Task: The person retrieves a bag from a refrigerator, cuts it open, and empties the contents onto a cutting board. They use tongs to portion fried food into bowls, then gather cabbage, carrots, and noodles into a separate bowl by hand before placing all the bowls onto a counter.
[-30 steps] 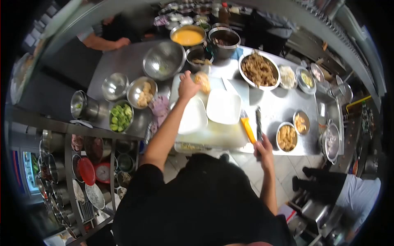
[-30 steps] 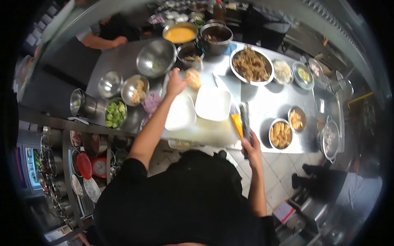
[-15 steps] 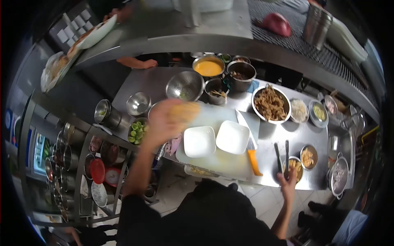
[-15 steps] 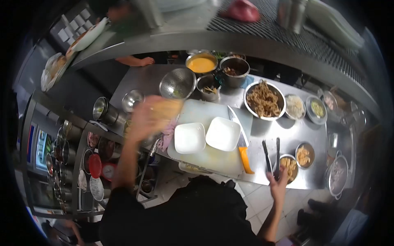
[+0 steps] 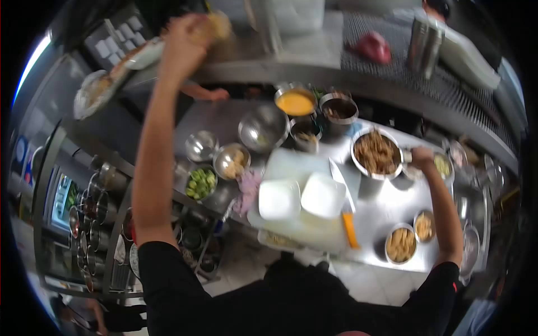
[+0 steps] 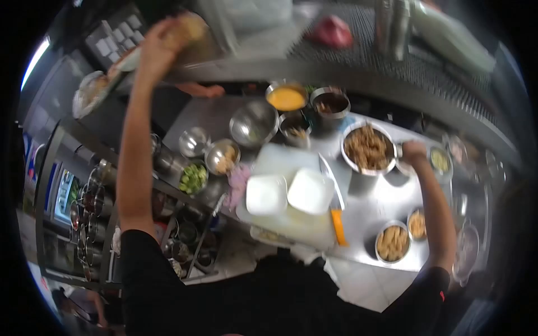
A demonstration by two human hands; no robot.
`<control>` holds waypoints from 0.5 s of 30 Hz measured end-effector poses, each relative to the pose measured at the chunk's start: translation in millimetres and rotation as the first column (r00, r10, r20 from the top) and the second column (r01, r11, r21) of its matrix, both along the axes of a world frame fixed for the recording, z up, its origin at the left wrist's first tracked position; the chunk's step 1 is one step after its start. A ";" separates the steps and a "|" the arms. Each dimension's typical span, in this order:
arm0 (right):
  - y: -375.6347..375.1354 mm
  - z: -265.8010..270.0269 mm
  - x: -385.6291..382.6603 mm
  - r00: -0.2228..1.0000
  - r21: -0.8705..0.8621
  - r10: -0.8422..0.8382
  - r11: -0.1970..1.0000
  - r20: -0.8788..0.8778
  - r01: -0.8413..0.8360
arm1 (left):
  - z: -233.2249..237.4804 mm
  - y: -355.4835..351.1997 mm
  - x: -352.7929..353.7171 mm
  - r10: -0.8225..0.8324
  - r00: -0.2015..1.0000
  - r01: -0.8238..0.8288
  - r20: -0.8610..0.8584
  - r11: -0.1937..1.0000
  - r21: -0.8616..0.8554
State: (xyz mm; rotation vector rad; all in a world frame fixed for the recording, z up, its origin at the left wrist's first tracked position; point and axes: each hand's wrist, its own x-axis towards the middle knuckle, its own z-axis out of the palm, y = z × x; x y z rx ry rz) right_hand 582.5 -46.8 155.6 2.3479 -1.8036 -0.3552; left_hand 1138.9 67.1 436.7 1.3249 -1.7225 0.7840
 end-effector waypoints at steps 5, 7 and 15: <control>-69.3 -44.1 19.5 0.986 0.130 0.085 0.989 -0.141 -0.067 | 9.7 19.7 -16.8 -0.083 0.991 0.092 -0.101 0.992 0.088; -52.1 -30.9 42.4 0.981 0.132 0.115 0.987 -0.158 -0.095 | 1.2 24.2 -7.5 -0.082 0.991 0.082 -0.104 0.997 -0.011; 0.5 -23.8 45.7 0.994 0.002 0.089 0.996 -0.065 -0.089 | -212.2 177.4 -70.3 -0.085 0.956 0.121 -0.281 0.986 0.112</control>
